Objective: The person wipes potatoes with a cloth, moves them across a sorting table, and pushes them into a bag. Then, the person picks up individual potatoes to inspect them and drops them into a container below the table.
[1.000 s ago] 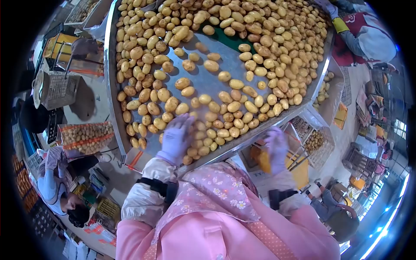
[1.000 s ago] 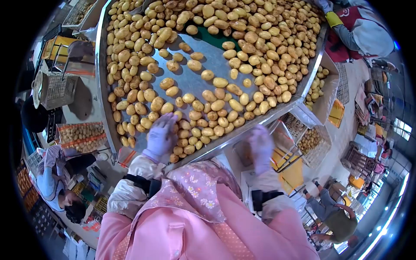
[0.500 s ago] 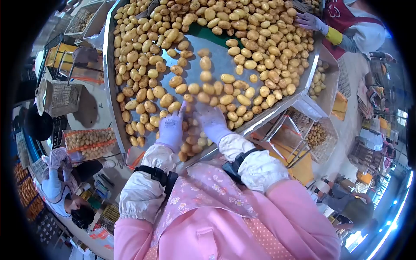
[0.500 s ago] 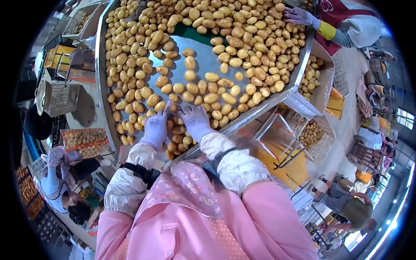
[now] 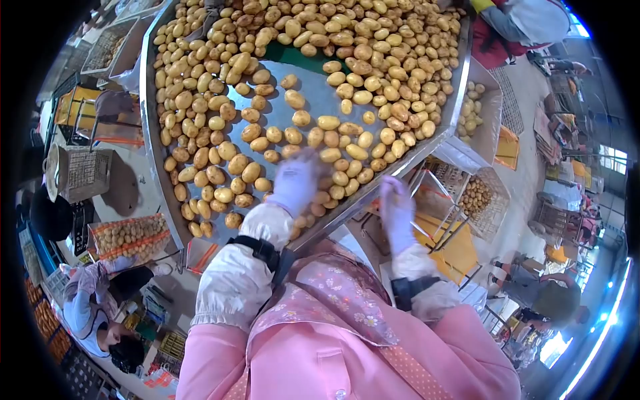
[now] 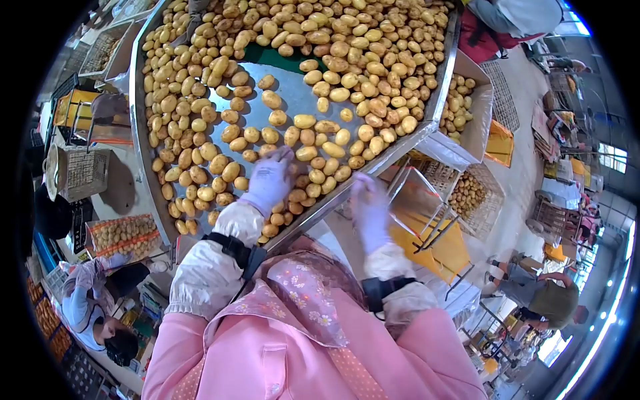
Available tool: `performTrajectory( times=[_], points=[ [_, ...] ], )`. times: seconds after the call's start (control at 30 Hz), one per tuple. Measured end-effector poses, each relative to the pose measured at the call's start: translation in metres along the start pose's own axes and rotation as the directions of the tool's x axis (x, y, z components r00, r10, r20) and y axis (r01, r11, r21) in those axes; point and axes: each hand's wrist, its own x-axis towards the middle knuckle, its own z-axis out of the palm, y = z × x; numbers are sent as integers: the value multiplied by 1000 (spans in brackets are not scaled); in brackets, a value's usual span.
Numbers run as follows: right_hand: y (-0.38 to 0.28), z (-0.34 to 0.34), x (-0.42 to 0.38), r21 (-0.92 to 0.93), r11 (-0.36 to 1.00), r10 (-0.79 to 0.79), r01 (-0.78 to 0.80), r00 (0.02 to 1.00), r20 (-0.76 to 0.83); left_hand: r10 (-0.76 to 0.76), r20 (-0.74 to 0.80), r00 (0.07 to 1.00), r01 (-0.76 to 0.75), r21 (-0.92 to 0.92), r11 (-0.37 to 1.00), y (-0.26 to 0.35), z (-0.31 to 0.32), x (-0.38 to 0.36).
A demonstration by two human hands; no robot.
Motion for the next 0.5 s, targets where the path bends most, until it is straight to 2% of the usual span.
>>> performTrajectory(
  times=[0.03, 0.07, 0.1, 0.17, 0.23, 0.3, 0.37, 0.4, 0.43, 0.47, 0.5],
  points=[
    [15, -33, 0, -131, 989, -64, 67, 997, 31, -12, -12, 1000, 12, 52, 999, -9, -3, -3],
    [58, -51, -7, -231, 972, 56, -39, 996, 66, -12, -12, 1000, 12, 46, 999, -22, 8, -6],
    [83, -63, -13, -418, 905, 96, -80, 995, 16, -45, -5, 999, 45, 14, 999, -39, 28, -9],
    [76, -57, 0, -710, 703, -56, -44, 992, -117, -79, 6, 997, 80, -14, 997, -46, 41, -16],
    [38, -23, 38, -377, 916, -102, 141, 987, 122, -66, -47, 997, 64, -53, 997, -42, 45, -35],
    [10, 33, 78, -176, 864, -423, 472, 869, 258, -61, -65, 996, 58, -46, 997, -44, 46, -42],
    [-26, 73, 98, -399, 853, -140, 335, 885, 444, -122, 32, 992, 124, -70, 990, -40, 35, -48],
    [-26, 82, 103, -391, 854, -148, 344, 881, 450, -163, 26, 986, 165, -100, 981, -51, 39, -49],
    [-26, 90, 107, -471, 804, -165, 363, 897, 409, -174, 20, 985, 175, -98, 980, -62, 40, -52],
    [-28, 96, 108, -549, 748, -184, 374, 911, 370, -180, -61, 982, 172, -126, 977, -73, 39, -56],
    [-27, 93, 105, -544, 748, -187, 380, 907, 377, -186, -137, 973, 165, -154, 974, -81, 40, -63]
  ],
)
